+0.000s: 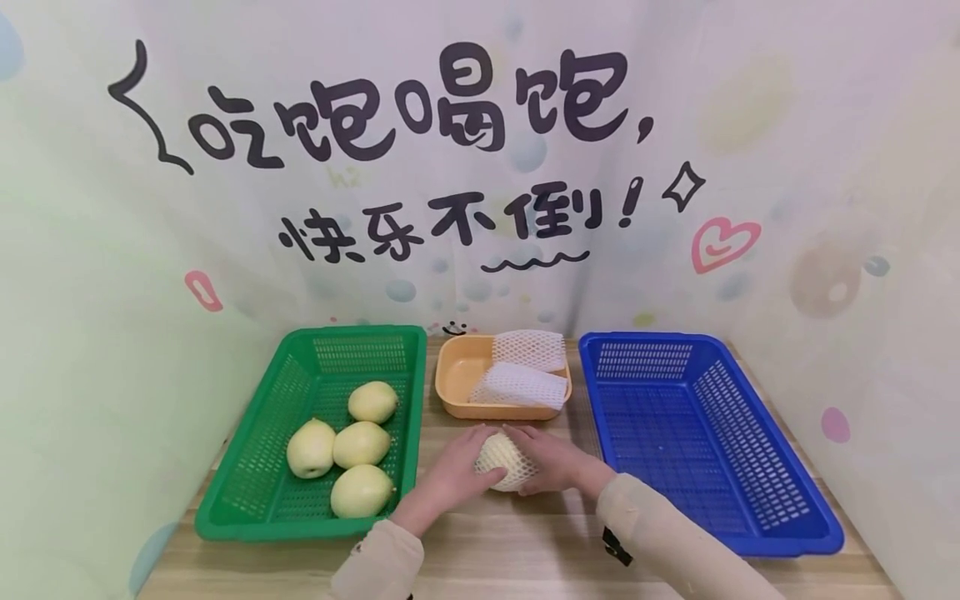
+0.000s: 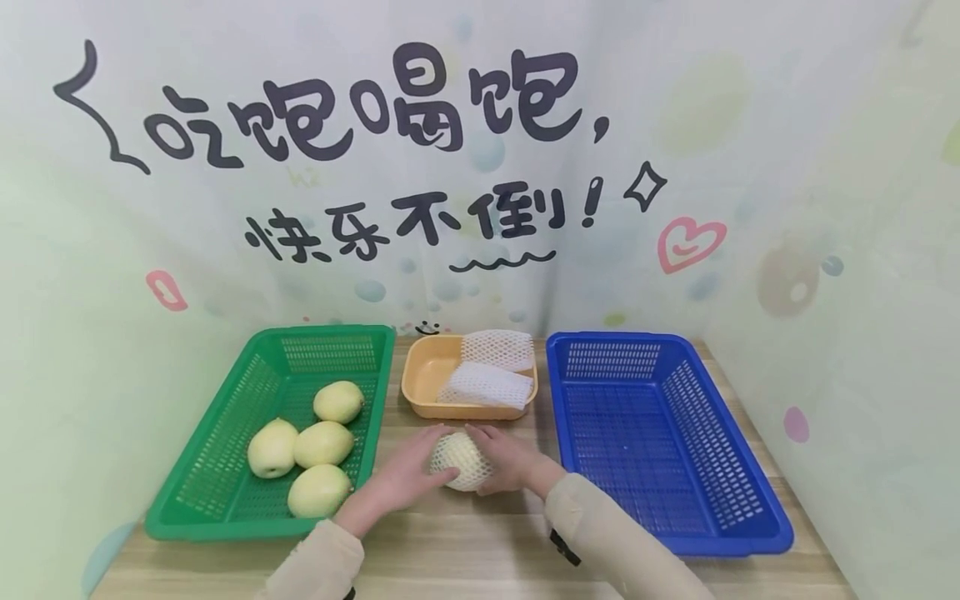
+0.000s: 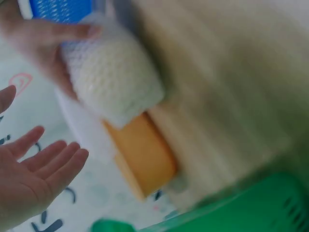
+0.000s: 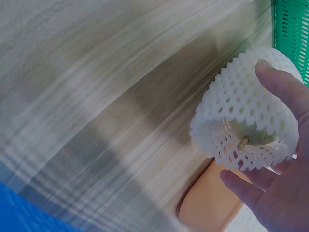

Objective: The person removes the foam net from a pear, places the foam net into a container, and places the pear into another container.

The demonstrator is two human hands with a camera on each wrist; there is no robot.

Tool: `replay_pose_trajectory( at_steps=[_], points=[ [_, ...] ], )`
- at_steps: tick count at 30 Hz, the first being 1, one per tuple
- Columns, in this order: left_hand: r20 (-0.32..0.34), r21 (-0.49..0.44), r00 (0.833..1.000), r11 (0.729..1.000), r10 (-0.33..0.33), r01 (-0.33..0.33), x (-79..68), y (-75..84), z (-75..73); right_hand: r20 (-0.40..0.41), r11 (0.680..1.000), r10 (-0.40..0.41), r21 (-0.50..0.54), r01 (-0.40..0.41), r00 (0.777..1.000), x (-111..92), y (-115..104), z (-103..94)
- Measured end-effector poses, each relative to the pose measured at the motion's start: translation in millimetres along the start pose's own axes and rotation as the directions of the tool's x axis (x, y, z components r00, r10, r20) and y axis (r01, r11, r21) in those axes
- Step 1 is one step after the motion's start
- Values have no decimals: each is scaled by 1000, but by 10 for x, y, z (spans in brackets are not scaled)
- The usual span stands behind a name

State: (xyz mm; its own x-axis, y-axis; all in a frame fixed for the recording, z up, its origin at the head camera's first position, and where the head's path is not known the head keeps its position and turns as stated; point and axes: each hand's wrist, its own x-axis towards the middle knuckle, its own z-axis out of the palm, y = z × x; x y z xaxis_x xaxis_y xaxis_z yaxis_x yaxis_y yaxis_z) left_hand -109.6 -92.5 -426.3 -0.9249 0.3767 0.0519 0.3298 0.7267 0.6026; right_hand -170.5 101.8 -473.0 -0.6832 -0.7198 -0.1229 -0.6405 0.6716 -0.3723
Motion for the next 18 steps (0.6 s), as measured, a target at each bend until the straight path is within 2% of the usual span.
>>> replay_pose_trajectory(
  at_steps=[5, 9, 14, 18],
  points=[
    [-84, -42, 996, 999, -16, 13, -30, -96, 234, -31, 1000, 3, 6, -3, 1000, -42, 27, -9],
    [-135, -65, 990, 997, -44, 35, -31, -157, 365, -55, 1000, -20, -14, 20, 998, -70, 57, -1],
    [-155, -102, 982, 990, -112, 97, -2, -220, 470, -81, 997, -66, -56, 61, 995, -99, 84, -3],
    [-140, -154, 980, 981, -144, 122, 22, -271, 534, -97, 993, -93, -85, 85, 991, -106, 93, -11]
  ],
)
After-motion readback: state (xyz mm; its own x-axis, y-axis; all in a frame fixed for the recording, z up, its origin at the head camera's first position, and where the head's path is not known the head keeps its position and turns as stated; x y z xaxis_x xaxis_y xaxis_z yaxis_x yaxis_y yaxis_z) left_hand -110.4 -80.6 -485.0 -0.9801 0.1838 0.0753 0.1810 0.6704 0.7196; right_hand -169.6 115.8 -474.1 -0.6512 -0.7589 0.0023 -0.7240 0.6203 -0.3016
